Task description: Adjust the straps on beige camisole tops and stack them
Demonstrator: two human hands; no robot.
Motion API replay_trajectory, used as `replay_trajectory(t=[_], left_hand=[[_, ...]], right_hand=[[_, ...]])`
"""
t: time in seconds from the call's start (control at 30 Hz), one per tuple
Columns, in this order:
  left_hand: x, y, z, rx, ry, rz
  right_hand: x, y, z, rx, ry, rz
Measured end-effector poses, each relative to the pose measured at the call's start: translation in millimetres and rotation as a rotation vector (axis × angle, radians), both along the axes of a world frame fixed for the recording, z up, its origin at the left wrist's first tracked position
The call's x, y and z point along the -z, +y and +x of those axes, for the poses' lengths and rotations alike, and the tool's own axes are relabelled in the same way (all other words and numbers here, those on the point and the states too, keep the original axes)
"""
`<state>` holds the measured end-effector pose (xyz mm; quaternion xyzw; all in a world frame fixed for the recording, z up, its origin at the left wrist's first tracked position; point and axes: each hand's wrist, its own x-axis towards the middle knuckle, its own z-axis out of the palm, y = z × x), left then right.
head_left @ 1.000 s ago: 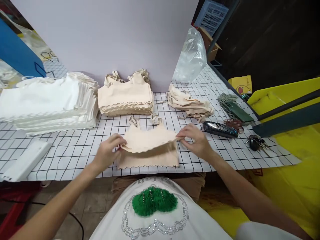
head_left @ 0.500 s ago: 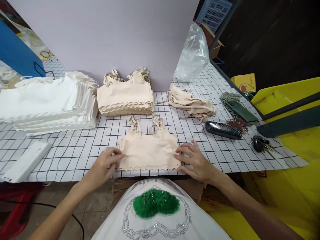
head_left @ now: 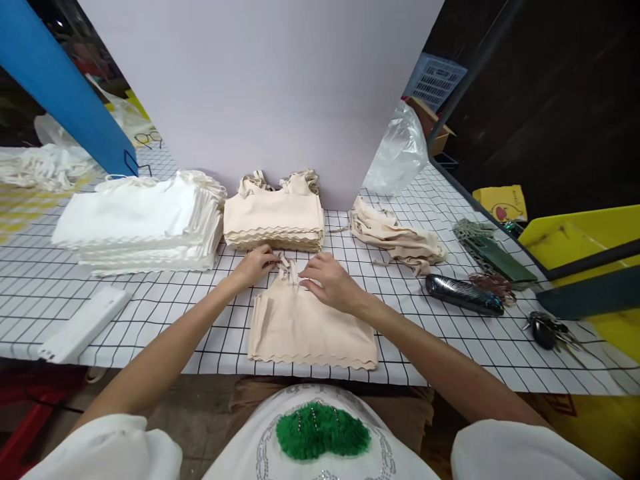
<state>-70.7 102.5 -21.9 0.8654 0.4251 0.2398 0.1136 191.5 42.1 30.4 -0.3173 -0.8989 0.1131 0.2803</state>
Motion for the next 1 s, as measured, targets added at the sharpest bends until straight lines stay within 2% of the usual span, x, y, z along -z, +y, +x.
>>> replay_trajectory(t=[0.1, 0.27, 0.37, 0.47, 0.57, 0.63, 0.7, 0.77, 0.9, 1.0], left_hand=[[-5.6, 1, -3, 0.028, -0.004, 0.064], [-33.3, -15, 0, 0.036, 0.012, 0.231], [-42.7, -26, 0, 0.054, -0.018, 0.187], [-44.0, -37, -7, 0.013, -0.086, 0.051], [-46.3, -47, -13, -0.148, -0.224, -0.118], [-51.6, -55, -15, -0.216, -0.390, -0.385], [-58.7, -64, -17, -0.210, -0.541, -0.697], [-64.6, -74, -21, -0.203, -0.634, -0.900], [-67.2, -91, -32, -0.315, -0.740, -0.998], [-67.4, -100, -34, -0.383, -0.804, -1.009]], right_hand=[[5.2, 14, -9, 0.035, 0.058, -0.098], [8.2, 41, -37, 0.124, 0.132, -0.275], [9.6, 49, -57, 0.103, 0.072, -0.298], [13.5, 47, -67, 0.093, 0.073, -0.222], [18.2, 42, -66, 0.084, 0.150, -0.143], [20.0, 40, -63, 0.078, 0.211, -0.113], [20.4, 38, -60, 0.072, 0.266, -0.089], [20.4, 38, -57, 0.072, 0.300, -0.068], [21.1, 38, -48, 0.096, 0.316, -0.060], [17.5, 33, -44, 0.083, 0.312, -0.138]])
